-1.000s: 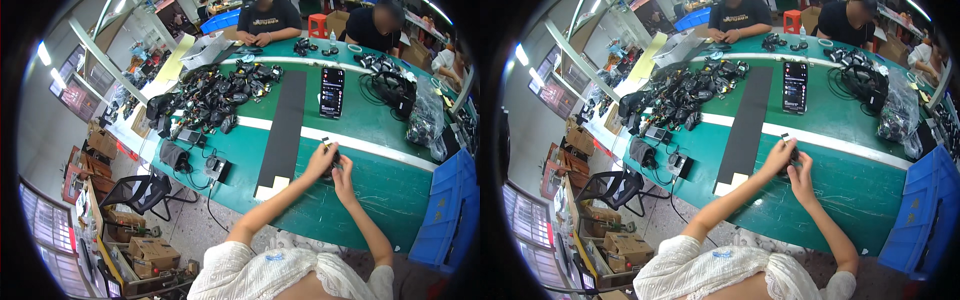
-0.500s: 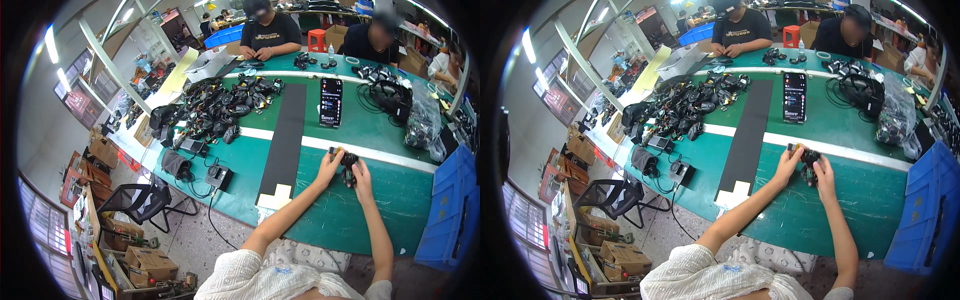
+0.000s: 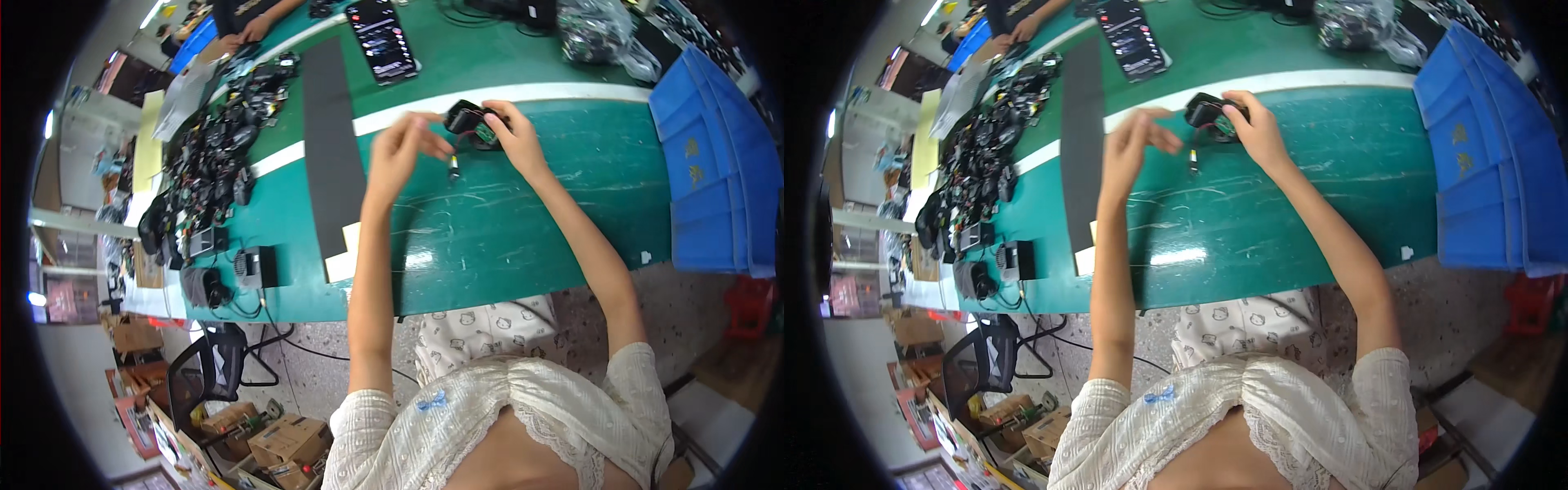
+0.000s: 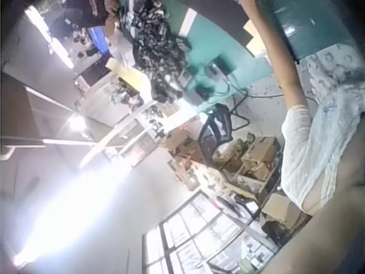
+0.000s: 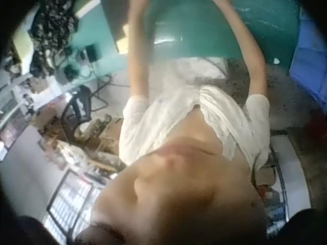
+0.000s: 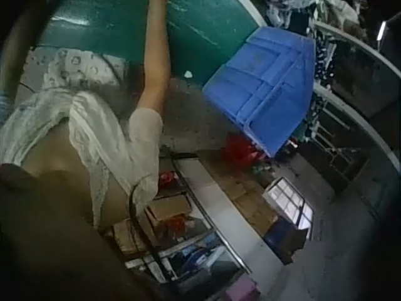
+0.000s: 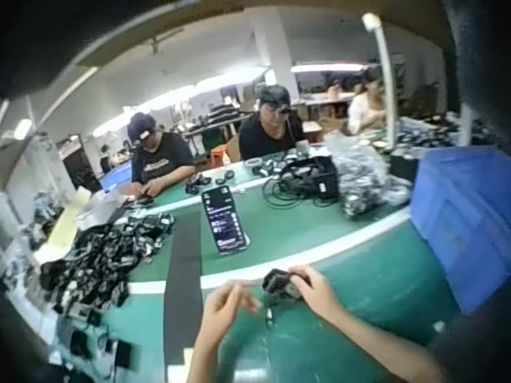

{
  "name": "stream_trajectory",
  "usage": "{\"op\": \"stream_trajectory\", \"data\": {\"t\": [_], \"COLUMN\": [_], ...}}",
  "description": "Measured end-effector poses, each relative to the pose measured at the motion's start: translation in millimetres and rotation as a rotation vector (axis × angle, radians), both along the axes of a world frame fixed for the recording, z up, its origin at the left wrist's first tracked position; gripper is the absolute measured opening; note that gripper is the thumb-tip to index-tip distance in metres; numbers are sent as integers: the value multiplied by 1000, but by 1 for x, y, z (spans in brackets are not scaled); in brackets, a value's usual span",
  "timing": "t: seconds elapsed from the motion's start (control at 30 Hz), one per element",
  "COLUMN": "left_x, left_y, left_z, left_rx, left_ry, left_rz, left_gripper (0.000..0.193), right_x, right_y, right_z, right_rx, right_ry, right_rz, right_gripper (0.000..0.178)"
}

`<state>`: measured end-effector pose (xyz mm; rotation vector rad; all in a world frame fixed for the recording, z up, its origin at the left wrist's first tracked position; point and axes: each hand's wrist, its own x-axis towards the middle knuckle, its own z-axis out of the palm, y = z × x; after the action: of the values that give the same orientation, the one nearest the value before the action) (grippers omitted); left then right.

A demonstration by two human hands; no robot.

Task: The person assembles small electronic devices at a workbench. They pick up a black plastic housing, insert a circuit board, connect a battery pack, and secure the casing. The person repeats this process for multiple units, handling components by hand.

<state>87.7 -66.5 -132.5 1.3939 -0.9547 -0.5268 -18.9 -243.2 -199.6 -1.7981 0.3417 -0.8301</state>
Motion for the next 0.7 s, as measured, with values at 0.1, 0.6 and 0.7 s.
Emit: {"op": "stream_trajectory", "data": {"t": [0.1, 0.6, 0.7], "left_x": [7, -11, -9], "left_y": [-4, -7, -6], "left_z": [-19, -15, -17], "left_rx": [-37, 294, 304], "left_ry": [-234, 257, 314], "left_rz": [276, -296, -294], "left_gripper": [30, 42, 43], "right_x": [-11, -23, -23], "right_y": [-2, -8, -6], "right_z": [13, 38, 39], "right_rx": [125, 399, 303], "right_ry": [30, 148, 134], "right_rz": [214, 481, 437], "right_gripper": [25, 33, 30]}}
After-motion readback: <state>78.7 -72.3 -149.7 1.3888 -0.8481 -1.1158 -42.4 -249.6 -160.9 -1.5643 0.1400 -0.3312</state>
